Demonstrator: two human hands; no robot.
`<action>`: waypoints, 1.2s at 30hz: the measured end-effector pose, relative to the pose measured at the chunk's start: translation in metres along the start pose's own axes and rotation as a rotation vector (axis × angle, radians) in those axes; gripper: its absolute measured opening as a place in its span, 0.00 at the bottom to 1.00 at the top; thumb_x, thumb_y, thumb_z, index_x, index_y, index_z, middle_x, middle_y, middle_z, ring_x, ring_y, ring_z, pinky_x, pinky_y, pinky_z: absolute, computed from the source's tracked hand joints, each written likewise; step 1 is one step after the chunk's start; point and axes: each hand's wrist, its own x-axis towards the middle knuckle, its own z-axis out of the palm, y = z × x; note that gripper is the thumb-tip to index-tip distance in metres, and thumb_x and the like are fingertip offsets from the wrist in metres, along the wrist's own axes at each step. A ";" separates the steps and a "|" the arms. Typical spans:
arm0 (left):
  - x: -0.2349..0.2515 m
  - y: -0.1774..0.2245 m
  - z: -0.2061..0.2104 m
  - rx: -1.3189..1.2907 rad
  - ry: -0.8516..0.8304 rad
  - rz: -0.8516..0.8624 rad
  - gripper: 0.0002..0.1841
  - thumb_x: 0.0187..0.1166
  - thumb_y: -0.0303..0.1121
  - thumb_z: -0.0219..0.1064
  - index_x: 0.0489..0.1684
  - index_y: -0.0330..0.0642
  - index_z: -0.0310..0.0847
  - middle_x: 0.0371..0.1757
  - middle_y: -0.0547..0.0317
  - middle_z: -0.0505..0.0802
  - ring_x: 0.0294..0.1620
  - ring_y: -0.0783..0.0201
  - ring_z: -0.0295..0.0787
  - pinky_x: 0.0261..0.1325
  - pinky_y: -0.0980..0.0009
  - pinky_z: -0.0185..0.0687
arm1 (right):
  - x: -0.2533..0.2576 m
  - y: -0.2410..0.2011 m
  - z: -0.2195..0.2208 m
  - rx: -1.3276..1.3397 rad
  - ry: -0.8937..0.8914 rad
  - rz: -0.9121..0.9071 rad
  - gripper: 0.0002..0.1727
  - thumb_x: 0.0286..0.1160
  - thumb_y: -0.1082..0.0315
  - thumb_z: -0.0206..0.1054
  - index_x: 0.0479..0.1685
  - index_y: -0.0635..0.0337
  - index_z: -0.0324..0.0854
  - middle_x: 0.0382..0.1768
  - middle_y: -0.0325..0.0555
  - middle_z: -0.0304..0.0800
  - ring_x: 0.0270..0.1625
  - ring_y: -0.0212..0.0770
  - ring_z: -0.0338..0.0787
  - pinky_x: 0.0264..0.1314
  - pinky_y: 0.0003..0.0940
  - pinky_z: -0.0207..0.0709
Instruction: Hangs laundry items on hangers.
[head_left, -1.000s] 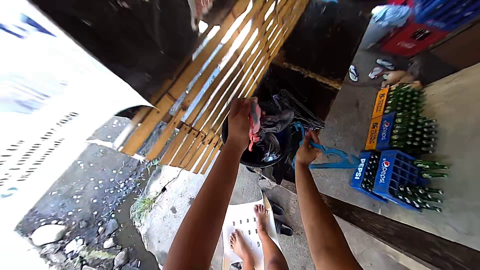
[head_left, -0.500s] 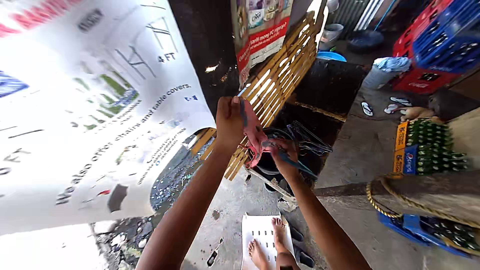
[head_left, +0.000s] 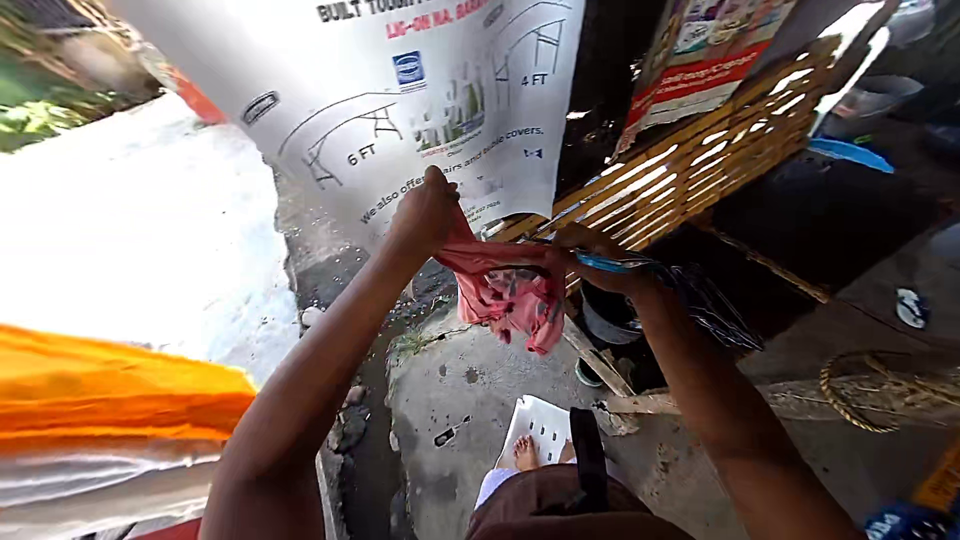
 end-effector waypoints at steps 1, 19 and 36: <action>-0.010 -0.013 -0.002 -0.068 -0.046 0.040 0.22 0.93 0.39 0.54 0.72 0.26 0.67 0.48 0.29 0.89 0.51 0.34 0.89 0.58 0.36 0.80 | 0.003 -0.009 0.005 0.009 -0.007 -0.021 0.07 0.76 0.84 0.61 0.41 0.83 0.83 0.46 0.64 0.88 0.57 0.47 0.85 0.69 0.37 0.74; -0.109 -0.121 -0.010 0.066 0.354 0.188 0.19 0.78 0.17 0.56 0.64 0.35 0.85 0.60 0.32 0.88 0.57 0.32 0.88 0.56 0.32 0.79 | 0.017 -0.074 0.039 -0.018 0.051 -0.098 0.16 0.88 0.62 0.60 0.34 0.64 0.82 0.24 0.34 0.76 0.28 0.23 0.73 0.37 0.25 0.70; -0.108 -0.118 0.077 -0.457 -0.084 0.427 0.09 0.84 0.22 0.60 0.50 0.28 0.85 0.31 0.52 0.89 0.27 0.69 0.81 0.37 0.68 0.81 | -0.004 -0.072 0.045 0.410 0.030 0.024 0.11 0.83 0.67 0.62 0.28 0.47 0.75 0.23 0.20 0.80 0.28 0.14 0.79 0.38 0.14 0.76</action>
